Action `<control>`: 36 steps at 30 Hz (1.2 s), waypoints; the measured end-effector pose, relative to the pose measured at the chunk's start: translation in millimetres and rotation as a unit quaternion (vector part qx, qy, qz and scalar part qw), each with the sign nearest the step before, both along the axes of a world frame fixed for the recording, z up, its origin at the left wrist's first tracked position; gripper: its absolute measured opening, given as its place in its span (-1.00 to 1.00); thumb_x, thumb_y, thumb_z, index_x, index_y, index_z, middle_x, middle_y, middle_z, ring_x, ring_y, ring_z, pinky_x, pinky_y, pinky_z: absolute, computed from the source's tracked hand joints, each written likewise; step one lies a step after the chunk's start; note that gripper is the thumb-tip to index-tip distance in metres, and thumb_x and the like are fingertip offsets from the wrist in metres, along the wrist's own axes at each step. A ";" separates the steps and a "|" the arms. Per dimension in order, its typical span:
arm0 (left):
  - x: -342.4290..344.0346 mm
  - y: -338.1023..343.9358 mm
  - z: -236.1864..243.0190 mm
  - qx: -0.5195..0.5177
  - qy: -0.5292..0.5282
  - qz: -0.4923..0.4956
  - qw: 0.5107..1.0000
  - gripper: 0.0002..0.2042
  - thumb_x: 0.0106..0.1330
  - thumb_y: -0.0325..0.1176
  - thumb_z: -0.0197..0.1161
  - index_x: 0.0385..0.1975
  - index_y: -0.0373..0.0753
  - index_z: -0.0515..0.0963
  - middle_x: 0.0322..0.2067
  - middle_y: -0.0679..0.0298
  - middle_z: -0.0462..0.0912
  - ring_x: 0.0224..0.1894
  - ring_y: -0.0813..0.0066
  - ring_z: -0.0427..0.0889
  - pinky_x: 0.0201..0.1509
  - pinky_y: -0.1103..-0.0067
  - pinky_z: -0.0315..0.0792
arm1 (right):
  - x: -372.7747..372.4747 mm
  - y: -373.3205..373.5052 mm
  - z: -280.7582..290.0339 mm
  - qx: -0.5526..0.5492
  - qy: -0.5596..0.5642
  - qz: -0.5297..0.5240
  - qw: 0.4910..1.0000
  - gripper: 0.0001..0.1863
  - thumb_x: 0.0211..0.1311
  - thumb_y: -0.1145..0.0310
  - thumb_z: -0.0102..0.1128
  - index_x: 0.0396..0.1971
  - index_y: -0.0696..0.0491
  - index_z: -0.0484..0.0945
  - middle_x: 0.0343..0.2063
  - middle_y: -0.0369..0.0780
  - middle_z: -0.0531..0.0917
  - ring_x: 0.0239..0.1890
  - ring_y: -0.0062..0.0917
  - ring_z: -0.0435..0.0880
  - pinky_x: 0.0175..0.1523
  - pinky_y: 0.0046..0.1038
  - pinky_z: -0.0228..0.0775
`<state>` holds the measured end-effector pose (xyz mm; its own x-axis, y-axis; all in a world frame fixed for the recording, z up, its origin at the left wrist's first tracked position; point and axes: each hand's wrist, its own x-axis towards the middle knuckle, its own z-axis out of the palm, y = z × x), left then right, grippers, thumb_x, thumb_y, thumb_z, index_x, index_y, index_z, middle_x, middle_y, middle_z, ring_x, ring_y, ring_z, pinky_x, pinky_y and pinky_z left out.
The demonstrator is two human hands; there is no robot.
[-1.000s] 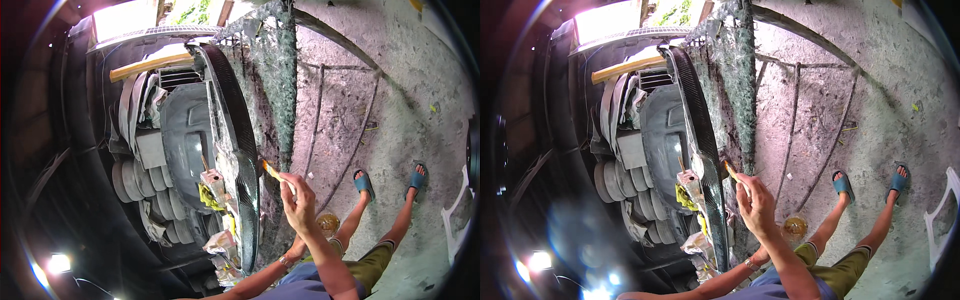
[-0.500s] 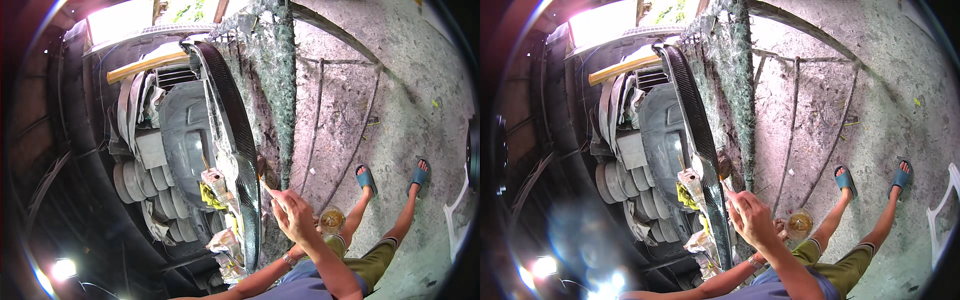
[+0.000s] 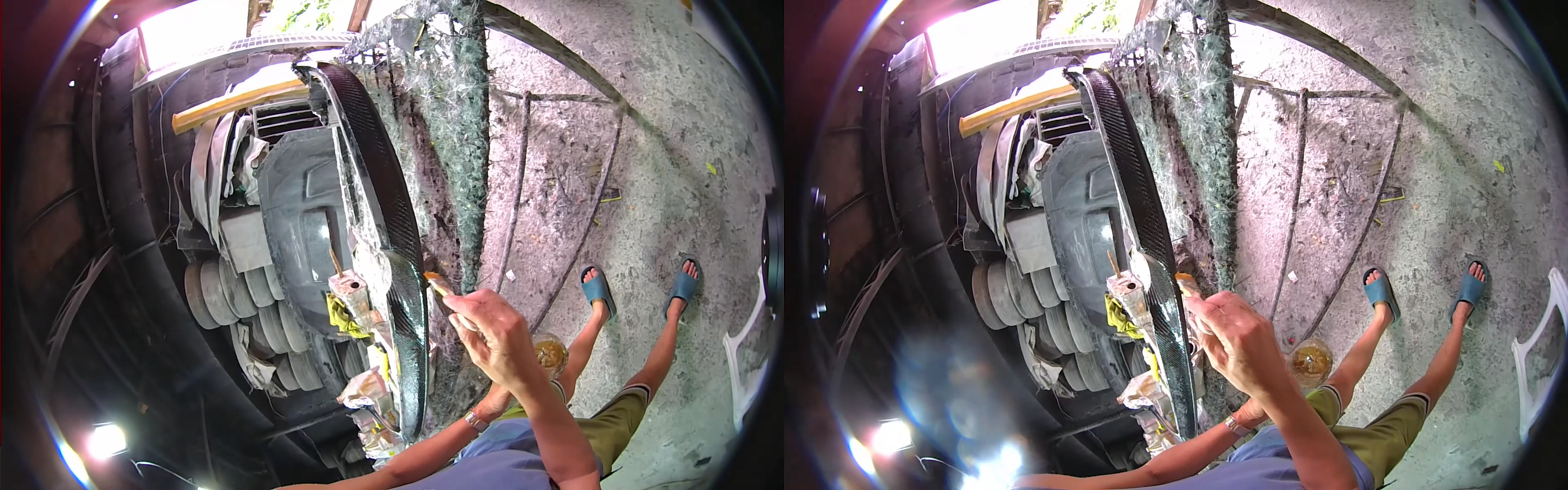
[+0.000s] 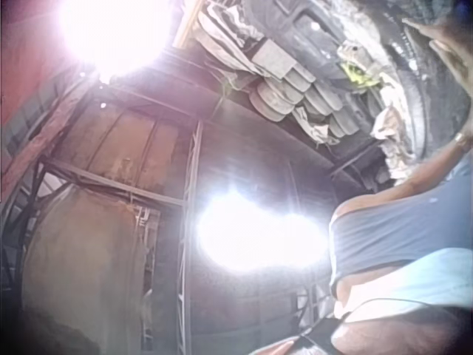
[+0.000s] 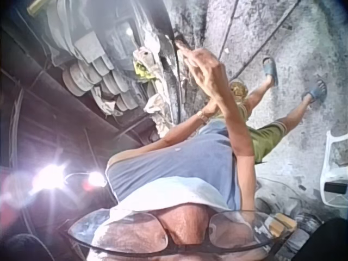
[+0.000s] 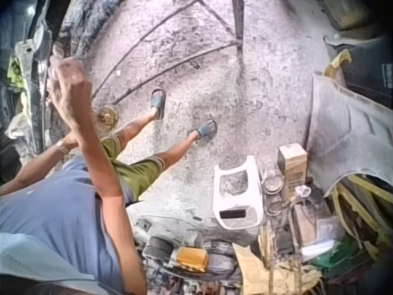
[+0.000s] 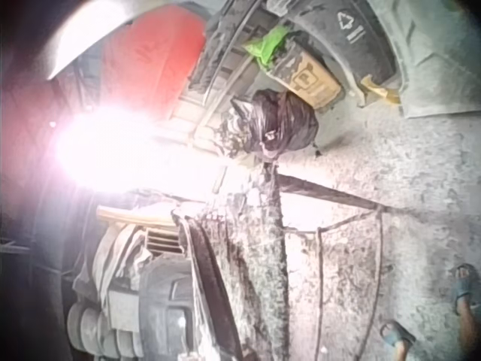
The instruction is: The person applies a liquid from a container onto a car bumper component using a brush. The person repeatedly dips the brush into the container and wipes it along the surface of the car part.
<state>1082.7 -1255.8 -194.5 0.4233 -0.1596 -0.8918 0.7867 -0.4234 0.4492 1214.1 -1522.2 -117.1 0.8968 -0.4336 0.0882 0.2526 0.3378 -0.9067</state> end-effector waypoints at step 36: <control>17.7 -57.6 46.7 -0.052 -0.172 0.038 0.983 -0.24 0.21 -0.11 0.39 0.31 -0.26 0.16 0.20 0.24 0.36 0.25 0.48 0.31 0.29 0.49 0.26 | -2.3 46.5 56.7 -0.131 0.124 0.028 0.983 -0.78 0.33 0.45 0.06 -0.06 0.14 0.43 -0.23 -0.01 0.60 -0.18 -0.11 0.64 -0.15 -0.29 0.47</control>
